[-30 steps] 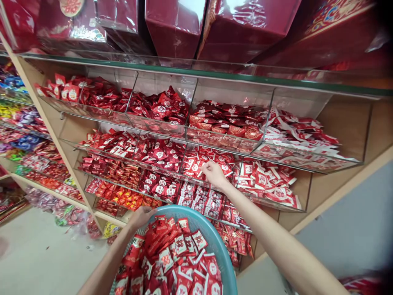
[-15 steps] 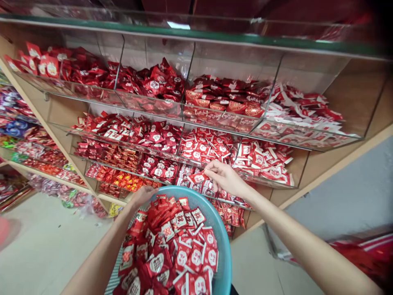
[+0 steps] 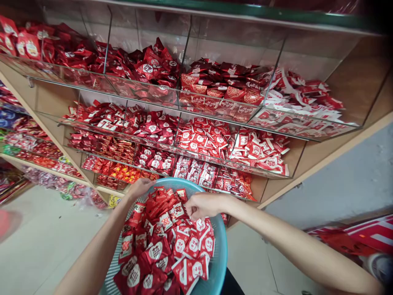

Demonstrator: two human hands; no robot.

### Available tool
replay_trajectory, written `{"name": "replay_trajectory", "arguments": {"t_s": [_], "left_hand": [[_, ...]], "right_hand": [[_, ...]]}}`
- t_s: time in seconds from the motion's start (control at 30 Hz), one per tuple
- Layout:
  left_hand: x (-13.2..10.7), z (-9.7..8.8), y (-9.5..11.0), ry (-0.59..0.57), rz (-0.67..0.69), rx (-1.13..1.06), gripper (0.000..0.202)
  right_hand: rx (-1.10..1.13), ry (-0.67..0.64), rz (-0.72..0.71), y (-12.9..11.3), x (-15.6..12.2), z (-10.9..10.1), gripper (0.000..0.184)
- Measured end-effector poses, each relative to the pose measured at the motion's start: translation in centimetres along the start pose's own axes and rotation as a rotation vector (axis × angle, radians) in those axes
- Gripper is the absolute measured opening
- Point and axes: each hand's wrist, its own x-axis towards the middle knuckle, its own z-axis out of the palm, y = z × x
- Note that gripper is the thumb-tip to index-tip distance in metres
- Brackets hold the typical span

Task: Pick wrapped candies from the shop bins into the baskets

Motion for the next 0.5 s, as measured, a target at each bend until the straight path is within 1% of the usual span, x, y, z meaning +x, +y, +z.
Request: {"name": "replay_trajectory", "arguments": {"t_s": [0.13, 0.23, 0.37, 0.5], "left_hand": [[-0.5, -0.2, 0.4, 0.001, 0.013, 0.013, 0.047], [-0.6, -0.2, 0.5, 0.010, 0.012, 0.016, 0.048], [-0.3, 0.0, 0.0, 0.012, 0.004, 0.006, 0.047], [0.2, 0.3, -0.8, 0.027, -0.013, -0.027, 0.047]], "right_hand": [[-0.162, -0.001, 0.079, 0.5, 0.9, -0.3, 0.011], [-0.225, 0.066, 0.103, 1.4, 1.6, -0.1, 0.013], [-0.157, 0.126, 0.048, 2.3, 2.4, 0.8, 0.020], [-0.123, 0.092, 0.070, 1.9, 2.8, 1.2, 0.021]]}}
